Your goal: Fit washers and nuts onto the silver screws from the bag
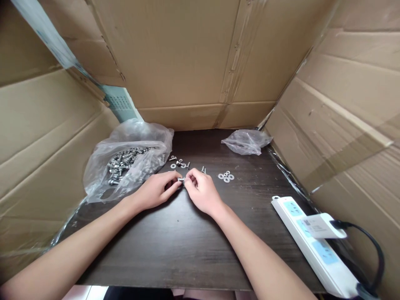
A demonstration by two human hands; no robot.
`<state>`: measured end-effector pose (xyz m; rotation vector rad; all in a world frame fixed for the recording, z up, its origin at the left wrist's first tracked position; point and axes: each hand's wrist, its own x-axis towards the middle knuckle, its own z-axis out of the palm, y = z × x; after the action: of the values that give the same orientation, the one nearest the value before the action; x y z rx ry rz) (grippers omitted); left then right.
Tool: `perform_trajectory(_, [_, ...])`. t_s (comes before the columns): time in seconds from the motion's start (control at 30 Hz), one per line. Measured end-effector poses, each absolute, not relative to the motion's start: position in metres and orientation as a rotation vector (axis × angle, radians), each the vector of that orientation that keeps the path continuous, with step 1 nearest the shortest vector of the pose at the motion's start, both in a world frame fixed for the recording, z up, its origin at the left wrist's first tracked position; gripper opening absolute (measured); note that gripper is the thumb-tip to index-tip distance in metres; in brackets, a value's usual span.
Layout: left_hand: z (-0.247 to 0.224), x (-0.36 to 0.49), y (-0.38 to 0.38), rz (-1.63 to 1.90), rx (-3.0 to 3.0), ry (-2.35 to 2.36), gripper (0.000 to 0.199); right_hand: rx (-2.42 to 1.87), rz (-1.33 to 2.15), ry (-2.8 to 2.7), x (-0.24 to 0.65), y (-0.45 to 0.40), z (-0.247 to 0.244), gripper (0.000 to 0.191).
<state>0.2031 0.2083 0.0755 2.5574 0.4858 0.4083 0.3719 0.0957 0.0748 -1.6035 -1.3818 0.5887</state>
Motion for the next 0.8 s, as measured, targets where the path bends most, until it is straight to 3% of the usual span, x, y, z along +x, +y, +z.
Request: perform_trajectory(0.8, [0.0722,0.2033,0.2136,0.373,2.74,0.32,0.027,-1.631,0.636,-1.477,0.3697,0.0969,0.0757,0.02])
